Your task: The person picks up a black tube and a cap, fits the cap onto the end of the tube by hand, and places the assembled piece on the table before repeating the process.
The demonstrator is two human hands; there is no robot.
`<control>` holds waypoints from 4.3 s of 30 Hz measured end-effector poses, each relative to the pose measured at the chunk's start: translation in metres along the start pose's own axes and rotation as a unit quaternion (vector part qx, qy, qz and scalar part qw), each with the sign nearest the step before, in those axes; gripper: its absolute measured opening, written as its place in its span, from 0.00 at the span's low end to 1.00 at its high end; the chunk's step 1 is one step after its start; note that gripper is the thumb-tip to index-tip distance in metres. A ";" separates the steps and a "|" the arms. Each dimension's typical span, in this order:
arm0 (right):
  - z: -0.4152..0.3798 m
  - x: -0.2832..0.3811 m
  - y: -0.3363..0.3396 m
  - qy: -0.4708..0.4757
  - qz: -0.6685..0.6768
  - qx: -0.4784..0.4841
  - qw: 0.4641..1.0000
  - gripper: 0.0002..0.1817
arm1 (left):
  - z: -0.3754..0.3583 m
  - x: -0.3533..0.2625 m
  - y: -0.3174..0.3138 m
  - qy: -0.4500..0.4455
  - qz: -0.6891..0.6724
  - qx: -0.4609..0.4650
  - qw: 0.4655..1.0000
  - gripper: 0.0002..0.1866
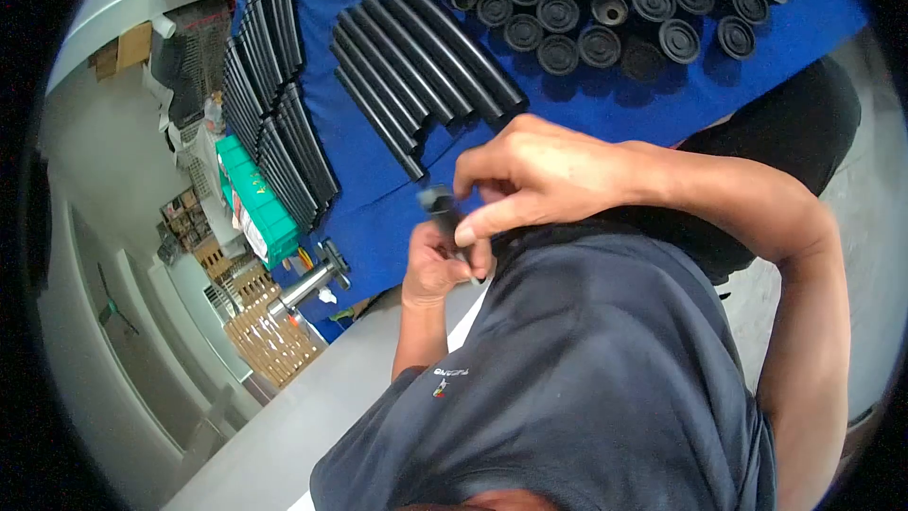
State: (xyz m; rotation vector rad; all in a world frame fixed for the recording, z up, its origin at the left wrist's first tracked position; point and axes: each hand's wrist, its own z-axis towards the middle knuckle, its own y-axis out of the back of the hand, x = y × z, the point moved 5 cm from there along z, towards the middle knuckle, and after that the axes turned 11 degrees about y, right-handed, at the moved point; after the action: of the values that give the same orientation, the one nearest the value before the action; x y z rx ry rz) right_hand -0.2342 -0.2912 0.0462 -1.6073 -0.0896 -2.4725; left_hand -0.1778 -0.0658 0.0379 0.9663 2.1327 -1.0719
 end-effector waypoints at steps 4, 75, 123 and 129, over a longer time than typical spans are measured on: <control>0.002 0.006 0.024 0.049 -0.117 -0.142 0.982 0.16 | -0.013 -0.057 0.017 -0.203 -0.361 0.008 0.910 0.18; 0.005 -0.013 0.012 -0.058 0.124 -0.156 0.978 0.21 | 0.046 -0.052 -0.012 -0.266 -0.123 -0.206 0.934 0.17; 0.005 0.002 0.018 -0.079 -0.077 -0.115 0.987 0.17 | 0.033 -0.024 0.027 -0.227 -0.057 -0.167 0.958 0.39; 0.007 0.006 0.042 -0.096 -0.084 -0.186 0.974 0.16 | 0.088 -0.082 0.010 -0.283 -0.151 -0.052 0.946 0.25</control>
State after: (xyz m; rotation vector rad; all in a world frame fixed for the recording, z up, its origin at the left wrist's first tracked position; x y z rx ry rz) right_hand -0.2224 -0.3323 0.0523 -2.0678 0.2338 -2.5658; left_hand -0.1081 -0.1636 0.0476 0.2307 1.8510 -1.1902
